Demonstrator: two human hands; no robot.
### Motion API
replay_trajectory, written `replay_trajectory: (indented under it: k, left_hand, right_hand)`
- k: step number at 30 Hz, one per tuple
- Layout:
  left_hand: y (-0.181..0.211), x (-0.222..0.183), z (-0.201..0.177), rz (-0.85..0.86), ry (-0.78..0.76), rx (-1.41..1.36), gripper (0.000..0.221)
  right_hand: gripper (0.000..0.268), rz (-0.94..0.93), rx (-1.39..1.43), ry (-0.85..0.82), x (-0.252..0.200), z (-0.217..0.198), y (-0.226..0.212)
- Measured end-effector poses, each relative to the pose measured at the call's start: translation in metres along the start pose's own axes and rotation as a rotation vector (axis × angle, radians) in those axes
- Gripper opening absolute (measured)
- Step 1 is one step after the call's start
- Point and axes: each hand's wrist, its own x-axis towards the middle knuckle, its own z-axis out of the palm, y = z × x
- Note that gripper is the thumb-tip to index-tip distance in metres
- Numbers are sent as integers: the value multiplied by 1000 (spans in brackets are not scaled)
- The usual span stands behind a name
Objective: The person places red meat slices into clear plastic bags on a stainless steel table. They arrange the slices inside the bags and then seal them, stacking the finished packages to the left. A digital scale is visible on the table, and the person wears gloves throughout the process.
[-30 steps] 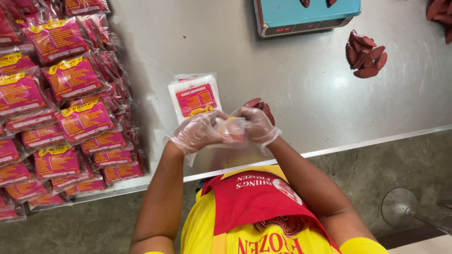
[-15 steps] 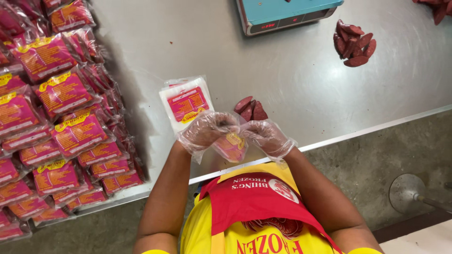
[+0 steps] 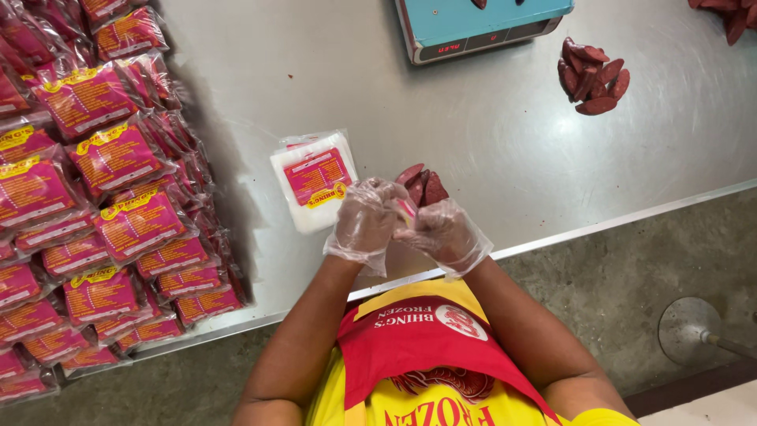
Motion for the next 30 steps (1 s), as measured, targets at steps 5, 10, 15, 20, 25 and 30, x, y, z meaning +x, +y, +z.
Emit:
replay_trajectory:
  k: [5,10,15,20,25,30]
  left_hand:
    - [3,-26,-2,142,79,108,19]
    - [19,-40,12,87,310,228,30]
    - [-13,-27,55,99,220,88,38]
    - [-16,-13,99,354,-39,-87,43]
    - [-17,0,72,-68,-365,-691,18]
    - [-38,39,48,-302,-216,30,48]
  right_hand:
    - [34,-224,-577,54,-25,9,11]
    - [20,-84,-655,411,-48,10,37]
    - [24,-141,-762,387,-41,-8,32]
    - [28,-54,-692,225,-49,-24,31]
    - [29,157,-364,319,-80,-56,56]
    - [28,57,-675,573,-84,-121,67]
